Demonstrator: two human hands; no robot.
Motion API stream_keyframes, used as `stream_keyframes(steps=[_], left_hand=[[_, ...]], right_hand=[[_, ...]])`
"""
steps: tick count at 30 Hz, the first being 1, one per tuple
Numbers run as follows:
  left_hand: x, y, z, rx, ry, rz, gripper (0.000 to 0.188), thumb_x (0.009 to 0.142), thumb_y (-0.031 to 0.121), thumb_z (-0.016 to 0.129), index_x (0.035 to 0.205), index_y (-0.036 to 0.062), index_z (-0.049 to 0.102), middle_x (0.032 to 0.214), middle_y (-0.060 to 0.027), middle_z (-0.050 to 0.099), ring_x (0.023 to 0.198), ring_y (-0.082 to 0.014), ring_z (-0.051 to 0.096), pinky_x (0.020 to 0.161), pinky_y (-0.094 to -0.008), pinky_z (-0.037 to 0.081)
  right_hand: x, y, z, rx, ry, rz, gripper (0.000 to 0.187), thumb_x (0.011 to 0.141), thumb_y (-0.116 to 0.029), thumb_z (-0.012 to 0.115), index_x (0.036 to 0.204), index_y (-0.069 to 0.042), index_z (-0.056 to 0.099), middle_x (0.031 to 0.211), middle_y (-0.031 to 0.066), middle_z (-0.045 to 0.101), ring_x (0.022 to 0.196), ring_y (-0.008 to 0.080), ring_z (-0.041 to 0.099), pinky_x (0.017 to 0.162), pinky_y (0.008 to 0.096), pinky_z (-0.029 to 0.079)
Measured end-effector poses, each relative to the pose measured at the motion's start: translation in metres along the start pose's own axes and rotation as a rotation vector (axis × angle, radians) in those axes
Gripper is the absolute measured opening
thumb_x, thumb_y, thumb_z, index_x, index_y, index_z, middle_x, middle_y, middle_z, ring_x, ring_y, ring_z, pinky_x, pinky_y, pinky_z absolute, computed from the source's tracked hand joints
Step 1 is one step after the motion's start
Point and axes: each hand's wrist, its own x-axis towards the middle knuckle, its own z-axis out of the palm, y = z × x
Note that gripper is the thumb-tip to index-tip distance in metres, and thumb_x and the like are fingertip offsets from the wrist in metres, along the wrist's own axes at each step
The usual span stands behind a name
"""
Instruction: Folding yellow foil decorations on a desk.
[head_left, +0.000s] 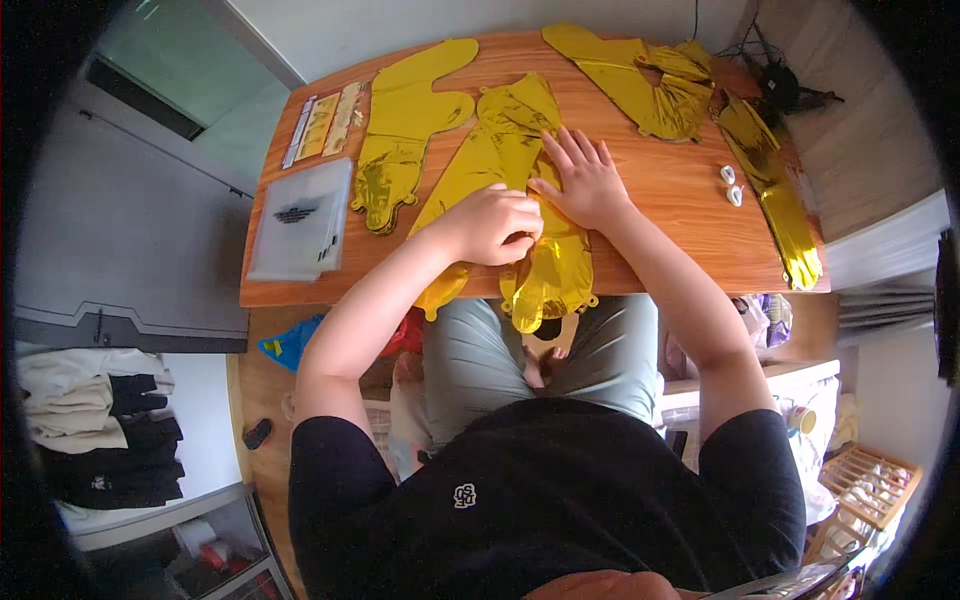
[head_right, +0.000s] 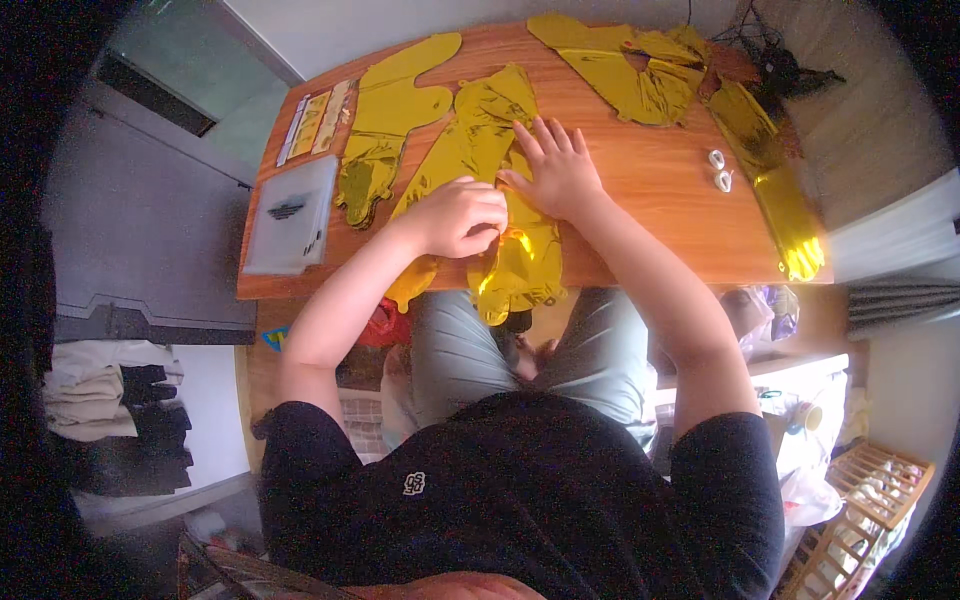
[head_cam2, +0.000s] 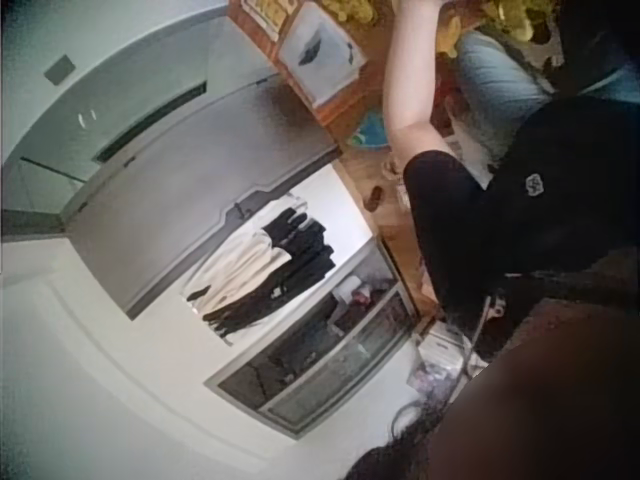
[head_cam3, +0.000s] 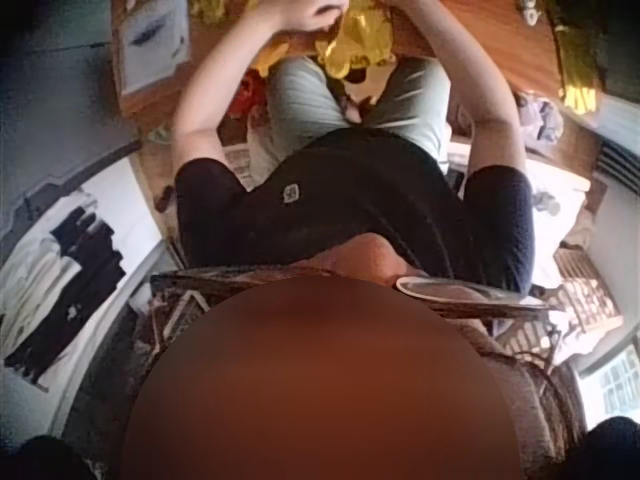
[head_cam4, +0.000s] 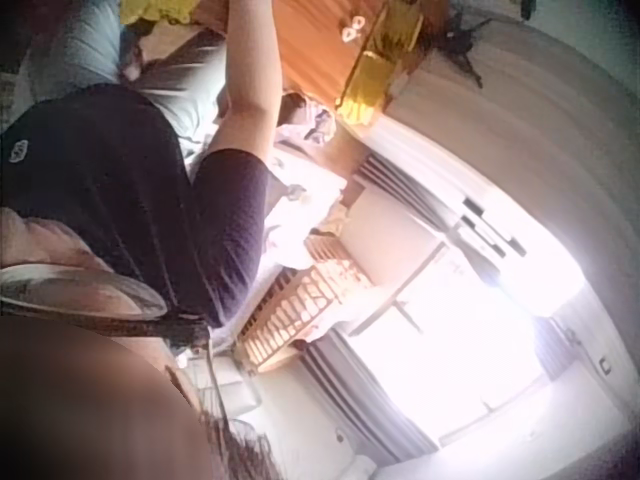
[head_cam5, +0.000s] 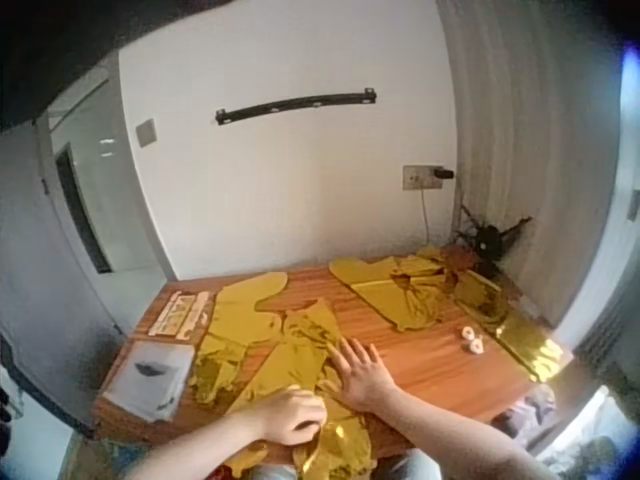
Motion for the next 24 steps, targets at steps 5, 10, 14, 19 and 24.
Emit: stream_keyframes(steps=[5, 10, 14, 19, 24], left_hand=[[0.003, 0.014, 0.011, 0.070, 0.213, -0.034, 0.024, 0.085, 0.025, 0.073, 0.102, 0.0118, 0.063, 0.108, -0.0075, 0.062, 0.102, -0.0300, 0.064, 0.089, -0.0446, 0.050], [-0.011, 0.015, 0.025, 0.173, 0.326, -0.149, 0.038, 0.086, 0.035, 0.077, 0.109, 0.0110, 0.059, 0.113, -0.0072, 0.058, 0.114, -0.0305, 0.060, 0.099, -0.0471, 0.046], [-0.017, 0.016, 0.022, 0.161, 0.180, -0.239, 0.042, 0.084, 0.039, 0.080, 0.111, 0.0124, 0.061, 0.121, -0.0068, 0.060, 0.119, -0.0299, 0.056, 0.105, -0.0448, 0.041], [-0.026, 0.017, 0.020, 0.173, 0.170, -0.212, 0.047, 0.086, 0.041, 0.078, 0.122, 0.0148, 0.062, 0.129, -0.0062, 0.061, 0.126, -0.0292, 0.053, 0.108, -0.0466, 0.037], [-0.031, 0.016, 0.019, 0.163, 0.144, -0.185, 0.054, 0.087, 0.041, 0.076, 0.132, 0.0161, 0.060, 0.141, -0.0079, 0.056, 0.136, -0.0301, 0.047, 0.114, -0.0494, 0.032]], right_hand=[[0.000, 0.005, 0.003, 0.011, 0.014, -0.025, 0.087, 0.099, -0.069, 0.046, 0.164, -0.014, 0.029, 0.163, 0.0215, 0.037, 0.152, 0.0387, 0.033, 0.123, 0.0558, 0.024], [0.001, 0.002, 0.002, 0.039, -0.014, -0.012, 0.086, 0.100, -0.068, 0.044, 0.164, -0.013, 0.028, 0.163, 0.0217, 0.037, 0.153, 0.0388, 0.031, 0.124, 0.0563, 0.023], [0.001, 0.004, 0.003, 0.045, -0.005, -0.013, 0.085, 0.100, -0.068, 0.043, 0.164, -0.013, 0.029, 0.163, 0.0217, 0.037, 0.153, 0.0389, 0.031, 0.124, 0.0566, 0.023], [0.002, 0.003, 0.004, 0.030, 0.000, -0.012, 0.084, 0.101, -0.068, 0.041, 0.163, -0.012, 0.031, 0.163, 0.0217, 0.037, 0.152, 0.0393, 0.032, 0.124, 0.0564, 0.023], [-0.002, 0.004, 0.005, 0.030, -0.001, -0.011, 0.085, 0.100, -0.069, 0.042, 0.162, -0.012, 0.032, 0.163, 0.0215, 0.037, 0.152, 0.0396, 0.032, 0.124, 0.0563, 0.023]])
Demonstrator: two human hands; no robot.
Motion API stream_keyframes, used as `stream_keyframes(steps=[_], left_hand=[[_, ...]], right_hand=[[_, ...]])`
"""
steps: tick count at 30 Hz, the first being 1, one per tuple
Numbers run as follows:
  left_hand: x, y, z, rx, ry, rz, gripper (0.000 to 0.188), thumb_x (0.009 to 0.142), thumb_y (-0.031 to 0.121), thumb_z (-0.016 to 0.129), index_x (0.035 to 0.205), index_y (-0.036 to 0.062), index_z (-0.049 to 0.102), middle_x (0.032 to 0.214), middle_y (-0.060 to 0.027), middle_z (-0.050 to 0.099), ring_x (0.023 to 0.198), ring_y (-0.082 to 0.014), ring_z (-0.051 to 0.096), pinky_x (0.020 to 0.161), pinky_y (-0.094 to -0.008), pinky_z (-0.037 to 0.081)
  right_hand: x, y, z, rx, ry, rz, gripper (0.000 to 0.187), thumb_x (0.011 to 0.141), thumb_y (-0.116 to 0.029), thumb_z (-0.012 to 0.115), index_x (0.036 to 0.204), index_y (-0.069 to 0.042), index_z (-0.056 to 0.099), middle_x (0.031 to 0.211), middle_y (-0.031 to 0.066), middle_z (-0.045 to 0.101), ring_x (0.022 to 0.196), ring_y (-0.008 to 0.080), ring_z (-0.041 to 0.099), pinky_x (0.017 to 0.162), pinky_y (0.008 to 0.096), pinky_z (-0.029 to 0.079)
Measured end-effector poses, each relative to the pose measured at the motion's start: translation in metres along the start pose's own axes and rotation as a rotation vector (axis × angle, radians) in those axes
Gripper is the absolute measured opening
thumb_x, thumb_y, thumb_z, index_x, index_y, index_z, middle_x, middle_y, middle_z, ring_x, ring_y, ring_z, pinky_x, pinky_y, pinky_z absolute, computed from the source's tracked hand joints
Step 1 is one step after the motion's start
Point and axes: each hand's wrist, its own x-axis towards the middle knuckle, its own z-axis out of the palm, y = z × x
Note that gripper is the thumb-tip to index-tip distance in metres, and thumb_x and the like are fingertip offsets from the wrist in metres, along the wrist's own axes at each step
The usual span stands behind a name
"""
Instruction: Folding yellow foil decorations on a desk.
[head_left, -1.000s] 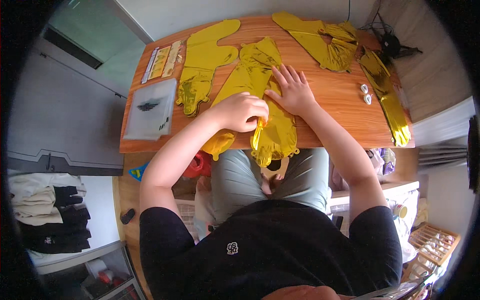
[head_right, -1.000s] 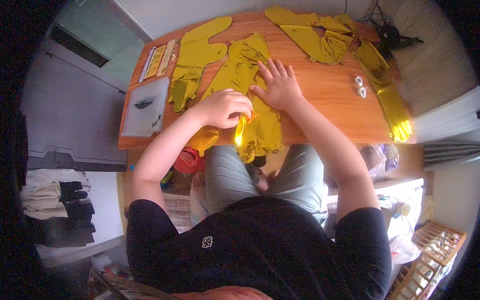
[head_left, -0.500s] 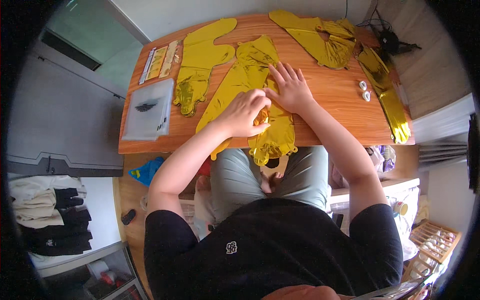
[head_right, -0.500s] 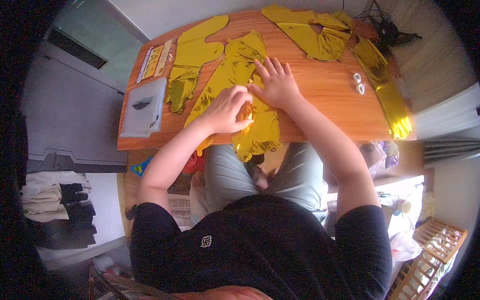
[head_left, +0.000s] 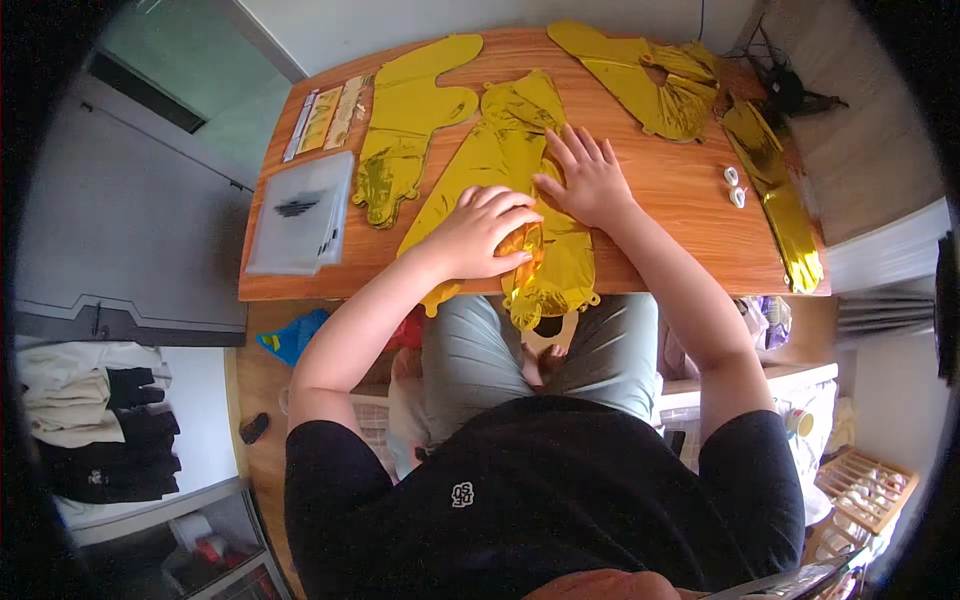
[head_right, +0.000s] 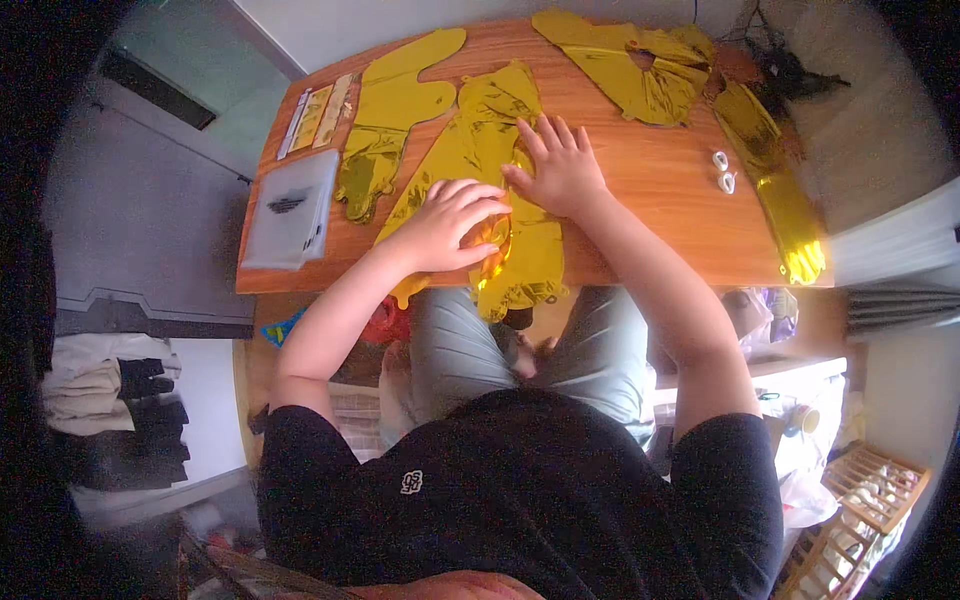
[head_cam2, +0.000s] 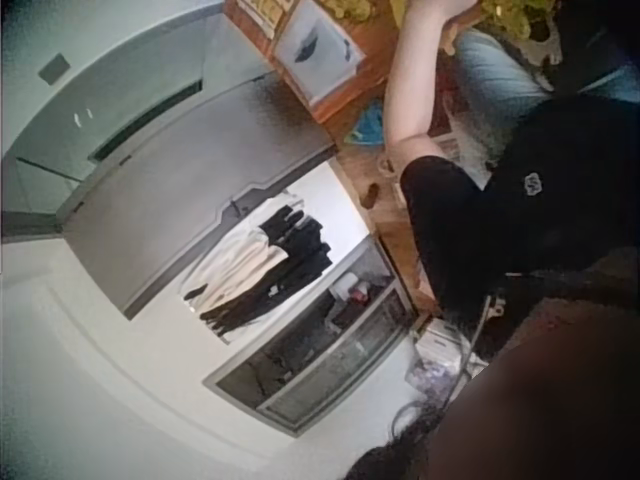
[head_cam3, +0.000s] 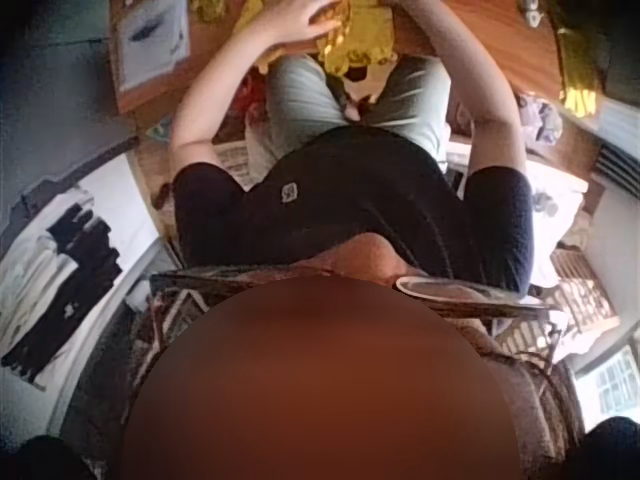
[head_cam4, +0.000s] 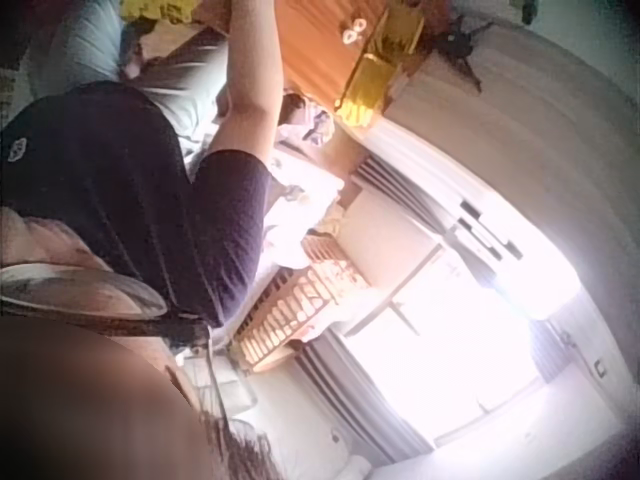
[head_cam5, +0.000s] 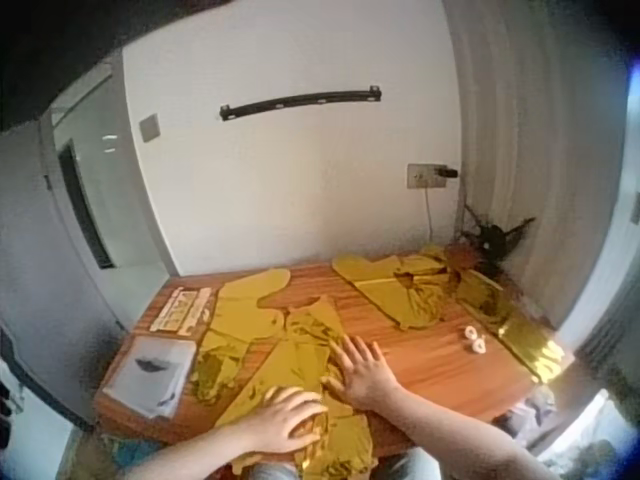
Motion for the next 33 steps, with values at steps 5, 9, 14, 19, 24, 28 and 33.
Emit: stream_keyframes(steps=[5, 9, 14, 19, 24, 28, 33], left_hand=[[0.000, -0.003, 0.001, 0.001, -0.009, -0.019, 0.070, 0.083, 0.053, 0.077, 0.137, 0.0146, 0.057, 0.148, -0.0093, 0.052, 0.142, -0.0312, 0.042, 0.117, -0.0514, 0.029], [0.002, -0.004, -0.005, 0.003, -0.036, -0.033, 0.084, 0.076, 0.062, 0.080, 0.140, 0.0145, 0.054, 0.150, -0.0098, 0.050, 0.142, -0.0328, 0.042, 0.118, -0.0521, 0.028], [0.005, -0.005, -0.008, 0.082, -0.095, -0.020, 0.101, 0.066, 0.075, 0.080, 0.139, 0.0113, 0.052, 0.152, -0.0144, 0.047, 0.144, -0.0347, 0.039, 0.120, -0.0538, 0.025], [0.009, -0.006, -0.008, 0.100, -0.123, -0.031, 0.109, 0.062, 0.075, 0.083, 0.143, 0.0104, 0.047, 0.153, -0.0174, 0.045, 0.147, -0.0376, 0.036, 0.124, -0.0564, 0.021], [0.011, -0.006, -0.006, 0.060, -0.149, -0.073, 0.120, 0.057, 0.072, 0.088, 0.149, 0.0126, 0.039, 0.153, -0.0182, 0.043, 0.149, -0.0386, 0.033, 0.127, -0.0597, 0.013], [0.020, 0.001, -0.014, 0.035, -0.172, -0.062, 0.125, 0.054, 0.069, 0.090, 0.154, 0.0168, 0.034, 0.157, -0.0194, 0.039, 0.151, -0.0375, 0.030, 0.128, -0.0624, 0.009], [0.026, 0.004, -0.022, 0.161, -0.280, -0.087, 0.137, 0.050, 0.070, 0.091, 0.162, 0.0221, 0.028, 0.161, -0.0201, 0.035, 0.154, -0.0359, 0.026, 0.128, -0.0637, 0.006]], right_hand=[[0.000, -0.001, -0.001, 0.014, 0.000, -0.001, 0.087, 0.099, -0.071, 0.043, 0.162, -0.013, 0.032, 0.163, 0.0213, 0.037, 0.152, 0.0391, 0.032, 0.124, 0.0562, 0.022], [0.002, -0.002, -0.005, -0.004, -0.011, 0.000, 0.091, 0.096, -0.074, 0.044, 0.163, -0.013, 0.032, 0.164, 0.0208, 0.036, 0.153, 0.0386, 0.030, 0.125, 0.0559, 0.021], [0.004, -0.001, -0.005, -0.010, -0.031, 0.006, 0.094, 0.095, -0.076, 0.045, 0.163, -0.013, 0.031, 0.165, 0.0205, 0.035, 0.154, 0.0385, 0.029, 0.125, 0.0557, 0.019], [0.003, -0.001, -0.005, 0.027, -0.038, 0.015, 0.097, 0.094, -0.079, 0.044, 0.164, -0.014, 0.029, 0.165, 0.0206, 0.034, 0.155, 0.0384, 0.028, 0.126, 0.0555, 0.019], [0.001, -0.002, -0.005, -0.005, -0.032, -0.002, 0.098, 0.092, -0.079, 0.047, 0.164, -0.014, 0.030, 0.164, 0.0205, 0.036, 0.154, 0.0383, 0.029, 0.125, 0.0559, 0.020], [0.000, 0.000, -0.006, -0.035, -0.037, -0.017, 0.099, 0.089, -0.073, 0.057, 0.164, -0.015, 0.028, 0.165, 0.0200, 0.035, 0.153, 0.0378, 0.031, 0.124, 0.0568, 0.022], [0.002, -0.003, -0.008, -0.051, -0.086, 0.008, 0.097, 0.089, -0.066, 0.062, 0.165, -0.017, 0.025, 0.167, 0.0172, 0.032, 0.155, 0.0364, 0.028, 0.125, 0.0573, 0.023]])
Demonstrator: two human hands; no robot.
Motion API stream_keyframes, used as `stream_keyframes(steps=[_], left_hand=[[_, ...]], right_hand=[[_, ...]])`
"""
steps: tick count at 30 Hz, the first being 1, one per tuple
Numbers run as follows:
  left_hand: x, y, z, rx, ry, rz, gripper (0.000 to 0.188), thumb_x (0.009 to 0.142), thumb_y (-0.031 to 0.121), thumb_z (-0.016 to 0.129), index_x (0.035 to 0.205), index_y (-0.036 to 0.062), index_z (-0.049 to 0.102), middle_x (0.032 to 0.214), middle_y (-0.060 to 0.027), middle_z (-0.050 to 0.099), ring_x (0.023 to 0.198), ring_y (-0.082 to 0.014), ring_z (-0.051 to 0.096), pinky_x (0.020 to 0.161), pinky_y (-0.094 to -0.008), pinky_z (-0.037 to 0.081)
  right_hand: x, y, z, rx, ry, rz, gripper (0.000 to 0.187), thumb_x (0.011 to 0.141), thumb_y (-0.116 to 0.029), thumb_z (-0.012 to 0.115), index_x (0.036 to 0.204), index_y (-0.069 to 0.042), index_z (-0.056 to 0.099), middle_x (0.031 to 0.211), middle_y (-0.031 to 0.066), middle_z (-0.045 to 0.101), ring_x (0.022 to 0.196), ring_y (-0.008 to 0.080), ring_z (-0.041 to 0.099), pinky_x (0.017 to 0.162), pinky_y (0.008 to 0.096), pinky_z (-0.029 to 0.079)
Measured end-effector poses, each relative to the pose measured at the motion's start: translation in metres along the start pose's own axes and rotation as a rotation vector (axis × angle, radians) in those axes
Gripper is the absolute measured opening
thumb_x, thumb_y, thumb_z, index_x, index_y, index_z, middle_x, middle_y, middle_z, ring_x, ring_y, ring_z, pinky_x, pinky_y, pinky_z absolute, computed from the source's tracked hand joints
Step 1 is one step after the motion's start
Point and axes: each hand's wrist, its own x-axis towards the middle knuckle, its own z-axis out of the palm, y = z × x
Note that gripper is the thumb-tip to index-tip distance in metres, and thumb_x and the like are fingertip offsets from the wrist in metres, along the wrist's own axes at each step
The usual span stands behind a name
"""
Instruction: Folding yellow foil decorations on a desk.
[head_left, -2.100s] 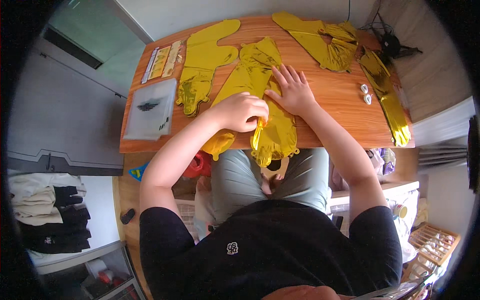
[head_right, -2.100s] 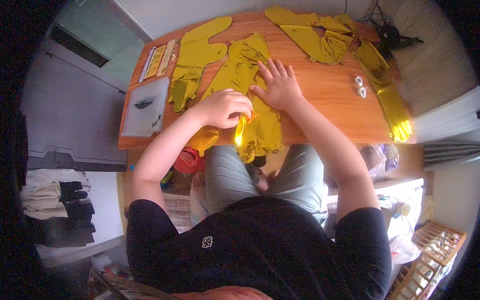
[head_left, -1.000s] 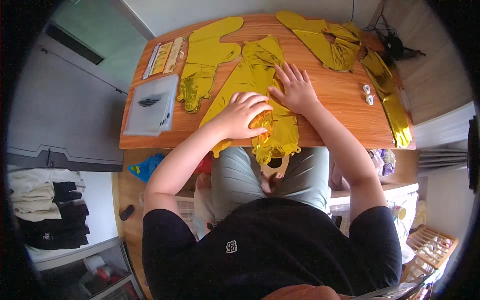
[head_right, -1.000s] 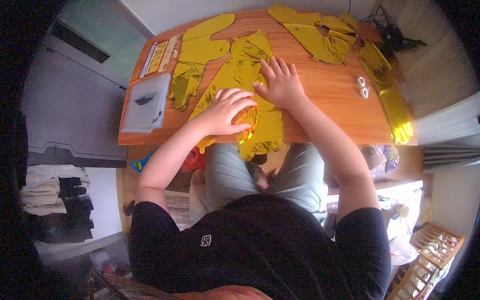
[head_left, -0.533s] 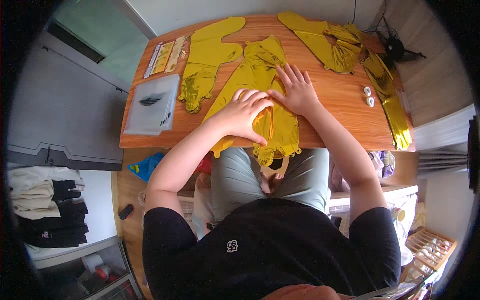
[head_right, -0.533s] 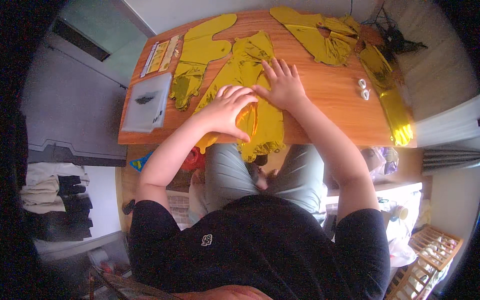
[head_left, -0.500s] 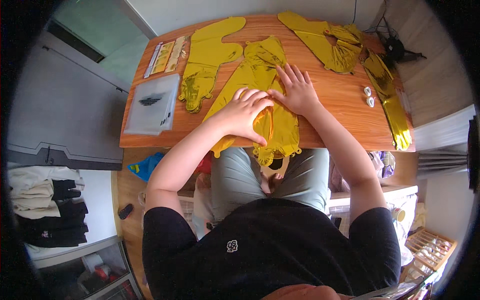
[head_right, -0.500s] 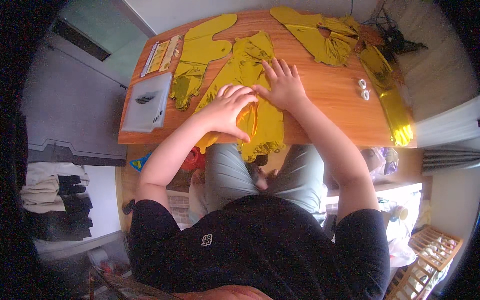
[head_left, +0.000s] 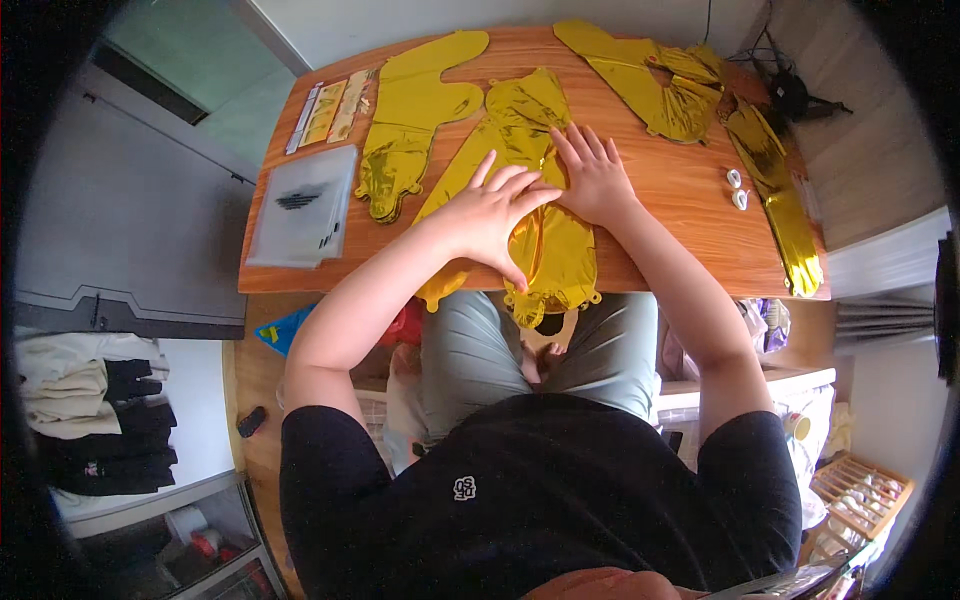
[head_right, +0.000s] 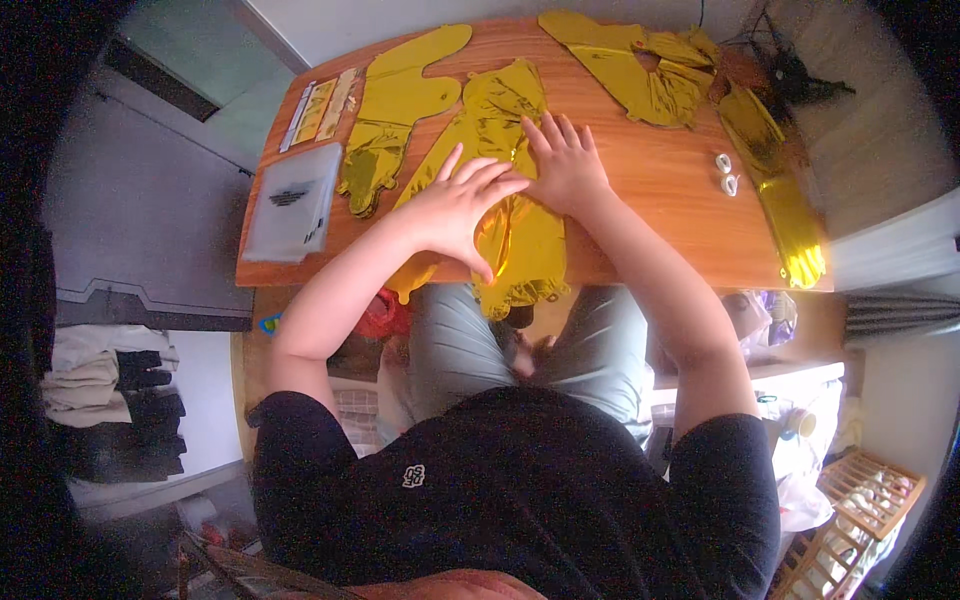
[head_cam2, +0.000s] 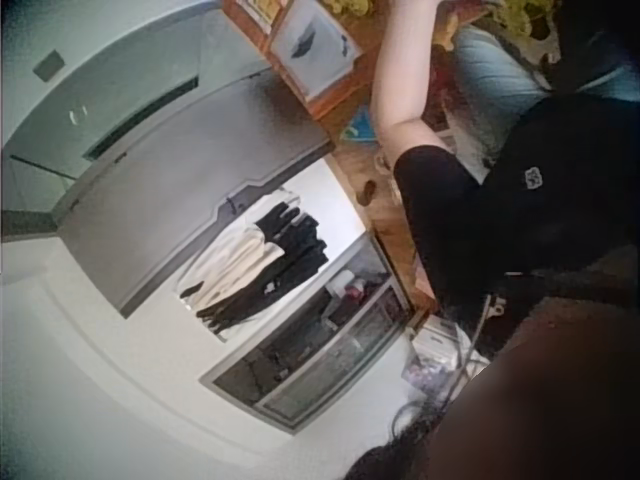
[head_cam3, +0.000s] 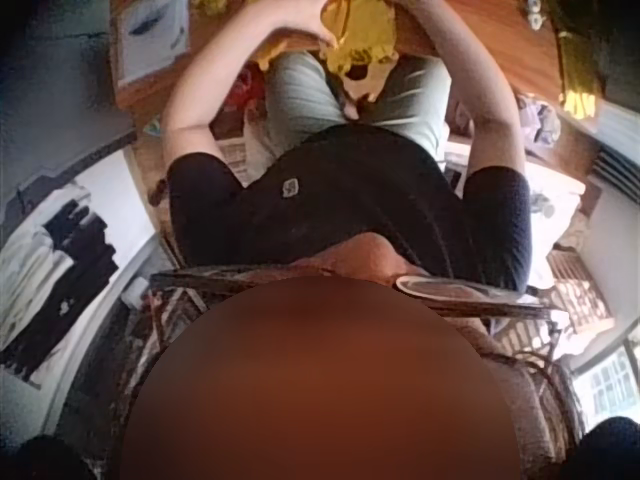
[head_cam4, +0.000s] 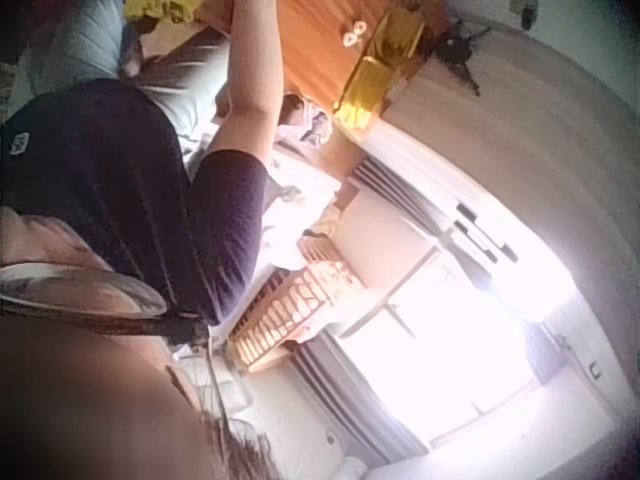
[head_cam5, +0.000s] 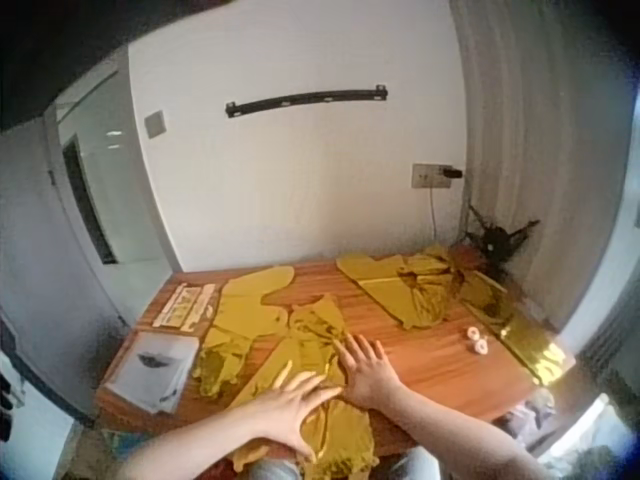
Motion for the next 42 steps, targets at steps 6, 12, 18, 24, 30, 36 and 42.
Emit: stream_keyframes(steps=[6, 12, 18, 24, 30, 36, 42], left_hand=[[0.002, 0.001, -0.002, 0.049, -0.025, 0.042, 0.145, 0.047, 0.073, 0.090, 0.166, 0.0273, 0.020, 0.163, -0.0225, 0.032, 0.155, -0.0368, 0.025, 0.126, -0.0673, 0.005], [0.006, 0.005, -0.007, 0.089, -0.083, 0.027, 0.146, 0.046, 0.076, 0.088, 0.167, 0.0290, 0.019, 0.164, -0.0263, 0.030, 0.156, -0.0394, 0.023, 0.124, -0.0698, 0.002], [0.007, 0.007, -0.010, 0.084, -0.181, -0.012, 0.148, 0.047, 0.076, 0.088, 0.167, 0.0290, 0.015, 0.166, -0.0288, 0.024, 0.158, -0.0409, 0.018, 0.124, -0.0694, 0.000], [-0.006, 0.007, -0.004, 0.055, -0.107, -0.036, 0.149, 0.049, 0.077, 0.087, 0.168, 0.0278, 0.012, 0.168, -0.0279, 0.020, 0.159, -0.0406, 0.013, 0.124, -0.0696, 0.000], [-0.063, 0.014, 0.005, -0.024, 0.302, -0.452, 0.089, 0.084, 0.059, 0.077, 0.157, 0.0188, 0.045, 0.163, -0.0141, 0.042, 0.152, -0.0352, 0.034, 0.122, -0.0621, 0.022], [-0.114, 0.029, 0.048, 0.083, 0.572, -1.061, 0.055, 0.092, 0.055, 0.068, 0.129, 0.0131, 0.070, 0.124, -0.0083, 0.068, 0.119, -0.0301, 0.061, 0.098, -0.0532, 0.041], [-0.117, 0.031, 0.062, 0.066, 0.686, -1.033, 0.042, 0.092, 0.040, 0.074, 0.124, 0.0132, 0.072, 0.122, -0.0088, 0.067, 0.118, -0.0290, 0.061, 0.094, -0.0502, 0.047]], right_hand=[[0.001, 0.004, 0.007, 0.024, 0.070, -0.025, 0.094, 0.091, -0.064, 0.060, 0.164, -0.014, 0.027, 0.165, 0.0210, 0.034, 0.152, 0.0396, 0.032, 0.123, 0.0581, 0.025], [-0.001, 0.003, 0.005, -0.004, 0.073, -0.027, 0.094, 0.090, -0.065, 0.062, 0.163, -0.015, 0.029, 0.164, 0.0188, 0.036, 0.153, 0.0382, 0.032, 0.123, 0.0572, 0.025], [-0.001, 0.001, 0.003, 0.025, 0.088, -0.024, 0.098, 0.087, -0.069, 0.063, 0.163, -0.016, 0.031, 0.163, 0.0186, 0.038, 0.153, 0.0378, 0.032, 0.123, 0.0567, 0.025], [-0.001, 0.001, 0.001, 0.019, 0.076, -0.016, 0.101, 0.085, -0.072, 0.064, 0.163, -0.016, 0.032, 0.163, 0.0187, 0.038, 0.153, 0.0375, 0.032, 0.124, 0.0568, 0.024], [-0.001, -0.004, -0.007, 0.039, 0.068, 0.008, 0.110, 0.081, -0.081, 0.062, 0.162, -0.014, 0.032, 0.163, 0.0193, 0.038, 0.153, 0.0377, 0.033, 0.124, 0.0561, 0.023], [-0.002, -0.003, -0.007, 0.059, 0.037, 0.018, 0.113, 0.080, -0.085, 0.058, 0.163, -0.014, 0.029, 0.164, 0.0203, 0.036, 0.154, 0.0379, 0.029, 0.125, 0.0560, 0.022], [-0.001, -0.005, -0.009, 0.044, -0.008, 0.017, 0.114, 0.081, -0.087, 0.054, 0.164, -0.014, 0.027, 0.166, 0.0208, 0.033, 0.156, 0.0380, 0.027, 0.125, 0.0563, 0.020]])
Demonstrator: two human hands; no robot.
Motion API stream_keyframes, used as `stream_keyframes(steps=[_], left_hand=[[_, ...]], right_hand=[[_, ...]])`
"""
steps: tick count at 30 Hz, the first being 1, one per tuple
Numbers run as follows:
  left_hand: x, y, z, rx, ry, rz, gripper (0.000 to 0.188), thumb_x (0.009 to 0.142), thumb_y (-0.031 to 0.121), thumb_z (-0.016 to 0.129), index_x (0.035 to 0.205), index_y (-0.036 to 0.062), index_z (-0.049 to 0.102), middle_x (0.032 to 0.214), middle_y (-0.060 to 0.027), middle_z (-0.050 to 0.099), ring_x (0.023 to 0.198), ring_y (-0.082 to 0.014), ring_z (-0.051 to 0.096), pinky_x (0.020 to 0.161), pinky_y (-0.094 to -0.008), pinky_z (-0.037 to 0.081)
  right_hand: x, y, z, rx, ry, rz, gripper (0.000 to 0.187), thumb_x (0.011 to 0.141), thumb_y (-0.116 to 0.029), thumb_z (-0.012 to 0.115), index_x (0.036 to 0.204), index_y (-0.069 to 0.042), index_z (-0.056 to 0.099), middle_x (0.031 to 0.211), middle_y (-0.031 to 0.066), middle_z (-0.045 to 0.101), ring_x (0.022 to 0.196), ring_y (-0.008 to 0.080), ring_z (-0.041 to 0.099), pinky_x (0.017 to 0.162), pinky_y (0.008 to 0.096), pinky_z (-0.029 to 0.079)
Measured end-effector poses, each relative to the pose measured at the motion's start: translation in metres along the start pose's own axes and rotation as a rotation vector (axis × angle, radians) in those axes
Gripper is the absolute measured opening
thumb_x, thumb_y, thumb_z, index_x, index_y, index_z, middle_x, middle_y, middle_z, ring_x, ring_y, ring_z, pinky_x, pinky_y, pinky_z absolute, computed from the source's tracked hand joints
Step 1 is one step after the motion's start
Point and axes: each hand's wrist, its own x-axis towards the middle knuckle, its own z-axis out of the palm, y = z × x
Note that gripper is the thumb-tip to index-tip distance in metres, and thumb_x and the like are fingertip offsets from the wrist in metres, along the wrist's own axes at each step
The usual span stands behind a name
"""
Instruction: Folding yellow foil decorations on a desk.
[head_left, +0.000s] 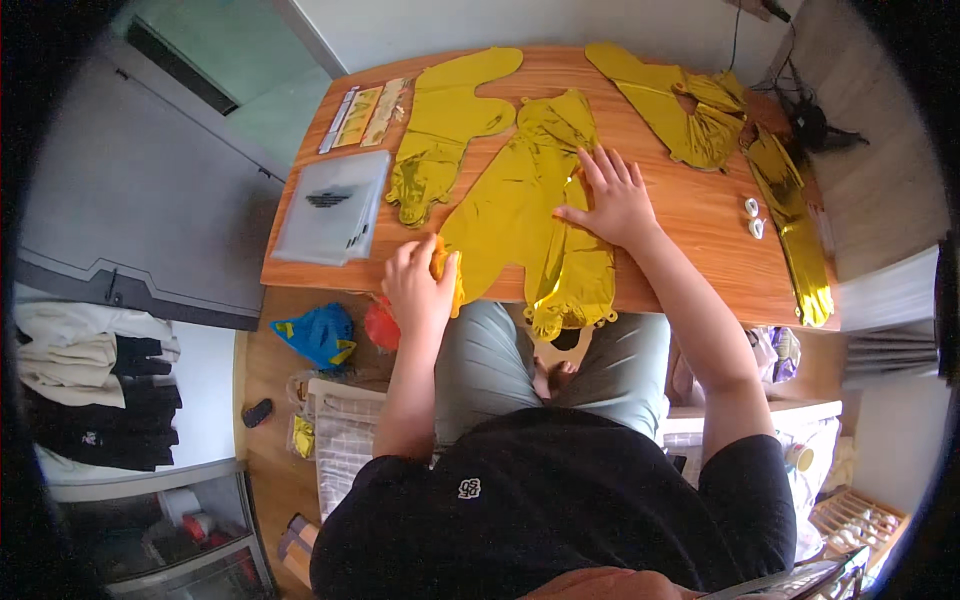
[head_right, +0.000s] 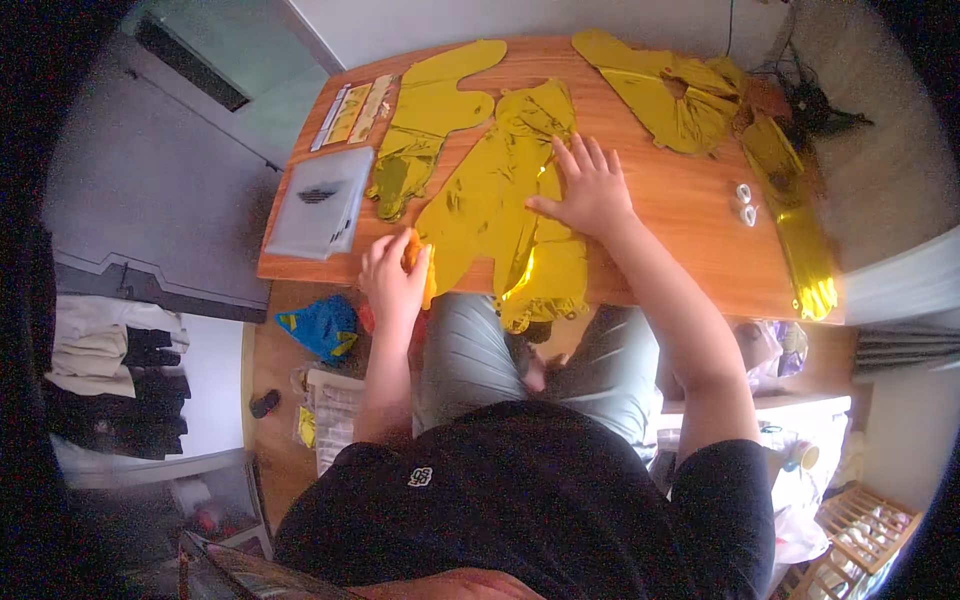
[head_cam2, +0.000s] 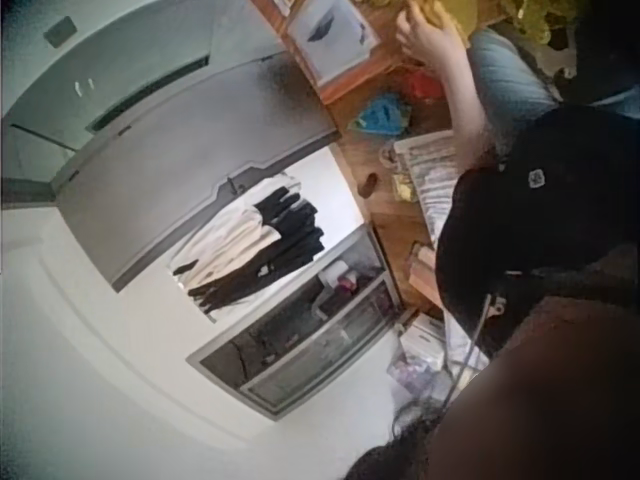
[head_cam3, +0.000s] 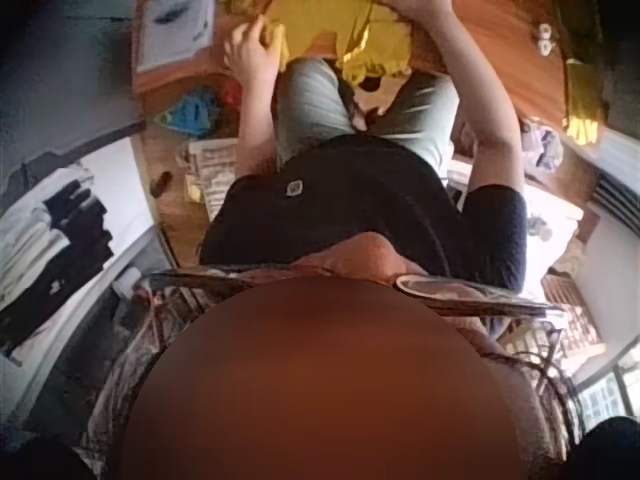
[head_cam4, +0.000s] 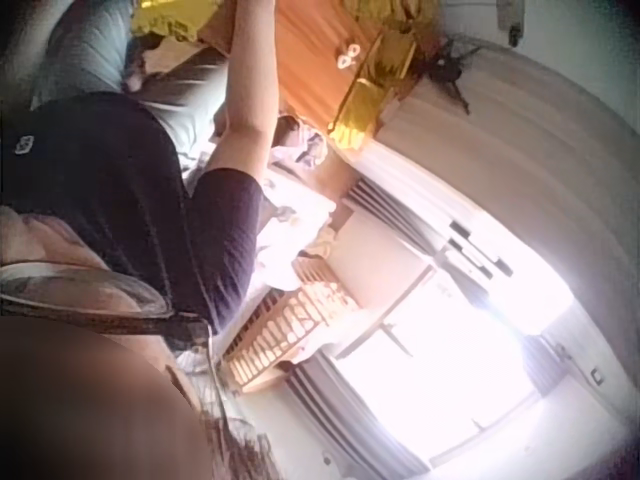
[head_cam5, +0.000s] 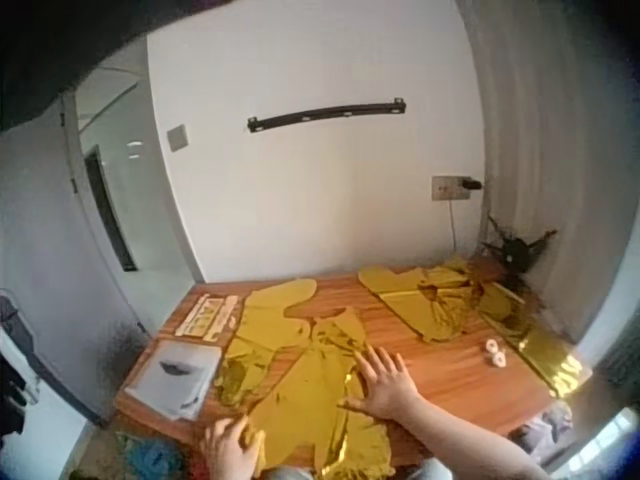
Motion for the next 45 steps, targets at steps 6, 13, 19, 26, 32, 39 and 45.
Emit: stream_keyframes(steps=[6, 13, 19, 26, 32, 39, 45], left_hand=[[0.008, 0.004, 0.010, -0.231, -0.017, 0.029, 0.018, 0.094, 0.023, 0.073, 0.107, 0.0100, 0.072, 0.098, -0.0110, 0.069, 0.096, -0.0339, 0.067, 0.088, -0.0458, 0.051], [0.031, 0.047, -0.007, -0.702, 0.135, 0.157, 0.042, 0.087, 0.002, 0.079, 0.125, 0.0005, 0.062, 0.118, -0.0114, 0.066, 0.114, -0.0240, 0.064, 0.100, -0.0382, 0.050], [0.043, 0.109, 0.001, -0.960, -0.136, 0.492, 0.083, 0.082, 0.004, 0.084, 0.152, 0.0046, 0.039, 0.137, -0.0157, 0.059, 0.131, -0.0264, 0.056, 0.107, -0.0379, 0.049], [0.062, 0.116, 0.031, -1.120, -0.766, 0.535, 0.084, 0.104, 0.022, 0.064, 0.167, 0.0190, 0.009, 0.153, -0.0187, 0.052, 0.115, -0.0235, 0.068, 0.094, -0.0356, 0.054], [0.089, 0.082, 0.059, -1.111, -0.499, 0.429, 0.058, 0.108, 0.040, 0.052, 0.156, 0.0115, 0.038, 0.153, -0.0187, 0.046, 0.111, -0.0241, 0.069, 0.104, -0.0460, 0.054], [0.126, 0.065, 0.063, -0.136, -0.494, 0.867, 0.069, 0.104, 0.049, 0.056, 0.156, 0.0067, 0.041, 0.161, -0.0151, 0.042, 0.150, -0.0318, 0.039, 0.124, -0.0477, 0.034], [0.127, 0.063, 0.070, -0.117, -0.563, 0.902, 0.072, 0.103, 0.049, 0.057, 0.159, 0.0081, 0.038, 0.167, -0.0165, 0.033, 0.155, -0.0350, 0.030, 0.126, -0.0506, 0.027]], right_hand=[[0.000, 0.000, 0.003, -0.023, 0.031, -0.008, 0.112, 0.081, -0.086, 0.056, 0.163, -0.014, 0.030, 0.165, 0.0205, 0.035, 0.155, 0.0381, 0.029, 0.125, 0.0567, 0.021], [-0.002, 0.005, 0.000, 0.008, 0.049, 0.007, 0.111, 0.081, -0.083, 0.060, 0.163, -0.016, 0.029, 0.165, 0.0201, 0.035, 0.154, 0.0379, 0.029, 0.125, 0.0575, 0.021], [-0.001, 0.000, 0.000, 0.031, 0.009, 0.002, 0.104, 0.083, -0.072, 0.066, 0.164, -0.019, 0.027, 0.166, 0.0195, 0.033, 0.155, 0.0383, 0.028, 0.125, 0.0584, 0.021], [0.002, 0.013, 0.022, -0.148, -0.027, -0.024, 0.093, 0.093, -0.061, 0.060, 0.166, -0.019, 0.021, 0.167, 0.0178, 0.032, 0.155, 0.0357, 0.030, 0.125, 0.0573, 0.023], [0.015, 0.019, 0.037, -0.138, -0.006, -0.024, 0.063, 0.108, -0.038, 0.043, 0.165, -0.021, 0.022, 0.166, 0.0136, 0.035, 0.153, 0.0336, 0.034, 0.123, 0.0570, 0.029], [0.011, 0.027, 0.046, -0.140, 0.153, -0.027, 0.058, 0.107, -0.037, 0.045, 0.161, -0.020, 0.031, 0.163, 0.0106, 0.041, 0.149, 0.0312, 0.041, 0.119, 0.0572, 0.036], [0.015, 0.033, 0.058, -0.173, 0.130, -0.027, 0.048, 0.104, -0.031, 0.047, 0.149, -0.015, 0.042, 0.165, 0.0090, 0.038, 0.150, 0.0304, 0.040, 0.119, 0.0578, 0.036]])
